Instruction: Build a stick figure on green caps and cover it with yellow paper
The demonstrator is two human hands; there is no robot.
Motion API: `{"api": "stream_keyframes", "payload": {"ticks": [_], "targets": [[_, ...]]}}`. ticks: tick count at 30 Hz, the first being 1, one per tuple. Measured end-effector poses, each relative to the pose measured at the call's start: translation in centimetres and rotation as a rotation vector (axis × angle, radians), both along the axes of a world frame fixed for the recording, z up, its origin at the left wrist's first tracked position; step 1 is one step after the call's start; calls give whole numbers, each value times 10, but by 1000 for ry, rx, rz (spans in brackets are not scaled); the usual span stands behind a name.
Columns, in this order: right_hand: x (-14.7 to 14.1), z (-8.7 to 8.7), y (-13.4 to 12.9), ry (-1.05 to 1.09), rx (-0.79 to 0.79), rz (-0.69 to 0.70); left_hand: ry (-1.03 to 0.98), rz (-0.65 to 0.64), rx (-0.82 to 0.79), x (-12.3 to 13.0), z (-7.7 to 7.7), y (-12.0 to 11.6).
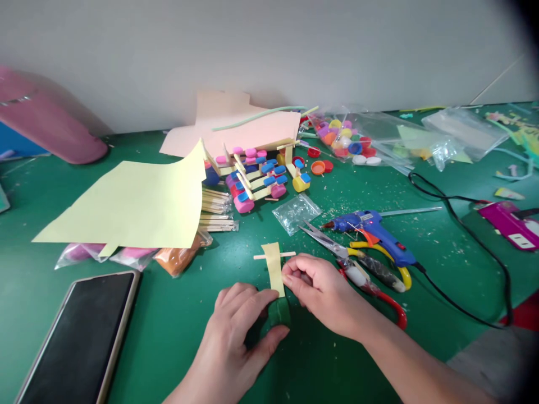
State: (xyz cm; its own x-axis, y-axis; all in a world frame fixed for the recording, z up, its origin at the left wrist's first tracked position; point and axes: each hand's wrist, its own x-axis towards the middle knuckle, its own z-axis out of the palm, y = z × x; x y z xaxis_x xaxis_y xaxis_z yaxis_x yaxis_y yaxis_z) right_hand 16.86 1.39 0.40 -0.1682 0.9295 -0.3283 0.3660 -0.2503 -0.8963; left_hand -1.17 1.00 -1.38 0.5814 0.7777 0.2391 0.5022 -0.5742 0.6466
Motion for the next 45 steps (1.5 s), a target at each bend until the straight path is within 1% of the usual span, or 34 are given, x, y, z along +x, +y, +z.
{"api": "stream_keyframes", "payload": {"ticks": [4,11,22,27,34,39,45], "targets": [[0,-1,0,-4,16,4,4,2,11,1,2,1],[0,-2,0,9,28,12,-8,2,0,-1,-2,1],[1,-3,0,-8,33,13,14,-33,38,2,4,4],[1,-2,0,1,32,15,11,-24,21,1,2,2],[1,-2,0,17,15,6,-23,30,-24,1,-1,0],[1,-2,0,-8,27,8,-24,14,12,2,0,2],[1,-1,0,-10,30,11,-24,0,16,0,-1,0]]}}
